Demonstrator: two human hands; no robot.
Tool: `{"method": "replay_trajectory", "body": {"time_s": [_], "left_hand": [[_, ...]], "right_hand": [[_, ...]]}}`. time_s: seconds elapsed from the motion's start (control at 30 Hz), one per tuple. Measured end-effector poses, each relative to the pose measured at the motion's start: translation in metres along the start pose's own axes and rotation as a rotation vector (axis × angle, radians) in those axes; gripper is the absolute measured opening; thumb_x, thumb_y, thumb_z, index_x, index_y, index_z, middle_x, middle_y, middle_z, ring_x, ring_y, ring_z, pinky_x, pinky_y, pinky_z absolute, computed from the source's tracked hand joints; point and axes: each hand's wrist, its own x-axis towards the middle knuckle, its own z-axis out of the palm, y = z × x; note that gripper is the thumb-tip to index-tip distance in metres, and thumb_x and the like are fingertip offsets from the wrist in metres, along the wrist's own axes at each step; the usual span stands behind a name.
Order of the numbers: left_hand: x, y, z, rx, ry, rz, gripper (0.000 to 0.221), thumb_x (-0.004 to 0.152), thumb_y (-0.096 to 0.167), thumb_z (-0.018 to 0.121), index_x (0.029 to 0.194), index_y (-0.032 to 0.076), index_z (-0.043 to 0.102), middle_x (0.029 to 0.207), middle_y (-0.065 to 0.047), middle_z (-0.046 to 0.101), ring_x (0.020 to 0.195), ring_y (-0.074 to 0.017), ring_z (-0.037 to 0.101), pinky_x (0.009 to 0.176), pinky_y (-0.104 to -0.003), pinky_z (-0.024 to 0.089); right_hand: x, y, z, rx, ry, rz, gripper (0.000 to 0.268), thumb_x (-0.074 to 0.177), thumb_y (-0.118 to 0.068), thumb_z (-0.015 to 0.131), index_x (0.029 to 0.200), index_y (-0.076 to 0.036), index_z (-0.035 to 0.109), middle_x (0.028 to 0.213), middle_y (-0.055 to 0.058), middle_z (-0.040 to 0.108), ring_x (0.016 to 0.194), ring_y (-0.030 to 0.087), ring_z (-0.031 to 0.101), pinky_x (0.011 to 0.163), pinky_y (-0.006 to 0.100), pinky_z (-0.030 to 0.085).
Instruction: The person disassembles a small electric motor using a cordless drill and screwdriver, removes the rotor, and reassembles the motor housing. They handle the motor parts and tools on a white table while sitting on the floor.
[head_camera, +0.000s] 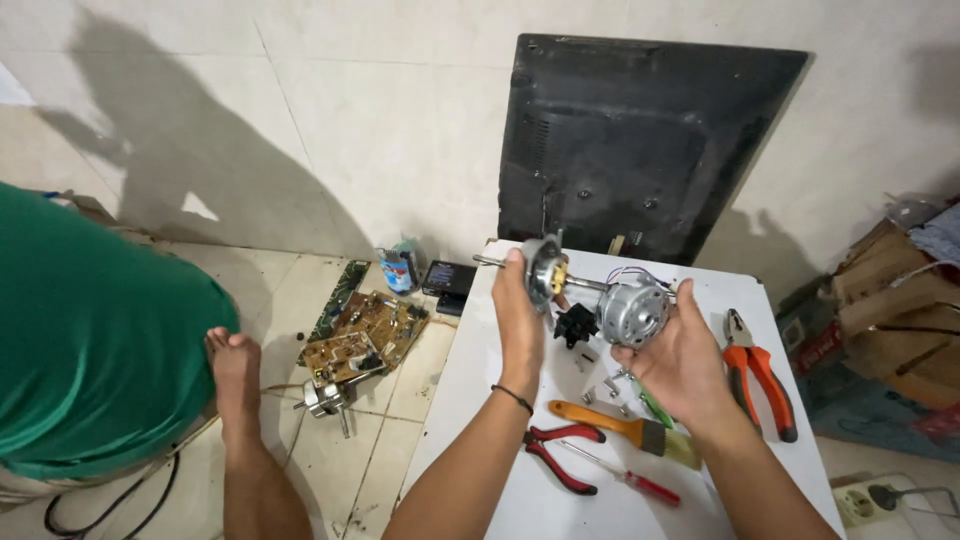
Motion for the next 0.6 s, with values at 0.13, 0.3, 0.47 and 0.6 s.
{"method": "replay_trajectory", "body": {"time_s": [0.13,0.3,0.47,0.6], "left_hand": [[0.004,-0.023,-0.015,0.117,-0.049,0.007,0.041,0.105,0.037,0.051,0.093,-0.001,0.061,0.076,-0.025,0.07,0.045,-0.0283,0.064,0.035,-0.035,0.05],[-0.017,-0.009,0.0,0.167,-0.079,-0.018,0.04,0.105,0.039,0.051,0.094,0.001,0.058,0.069,-0.022,0.068,0.044,-0.0281,0.065,0.036,-0.035,0.05],[-0.024,-0.001,0.003,0.268,-0.076,-0.023,0.042,0.105,0.045,0.05,0.097,0.004,0.056,0.07,-0.02,0.068,0.047,-0.0267,0.067,0.041,-0.036,0.052],[-0.031,0.011,0.004,0.341,-0.095,0.017,0.042,0.107,0.041,0.043,0.108,0.001,0.056,0.077,-0.016,0.068,0.052,-0.022,0.067,0.047,-0.034,0.053]], "right_hand": [[0.007,0.005,-0.018,-0.12,-0.022,-0.148,0.024,0.095,-0.031,0.067,0.114,-0.02,0.058,0.105,-0.002,0.064,0.087,0.02,0.061,0.064,0.035,0.046],[0.002,0.007,-0.016,-0.247,-0.115,-0.315,0.044,0.085,-0.016,0.074,0.12,-0.019,0.047,0.104,0.002,0.057,0.082,0.017,0.058,0.059,0.031,0.046],[-0.017,0.0,0.004,-0.448,-0.197,-0.412,0.077,0.091,-0.025,0.061,0.158,-0.003,0.031,0.117,0.013,0.048,0.115,0.031,0.06,0.091,0.049,0.058],[0.002,0.005,-0.014,-0.343,-0.242,-0.339,0.065,0.096,-0.035,0.051,0.152,-0.006,0.037,0.126,0.024,0.058,0.108,0.033,0.062,0.084,0.047,0.056]]}}
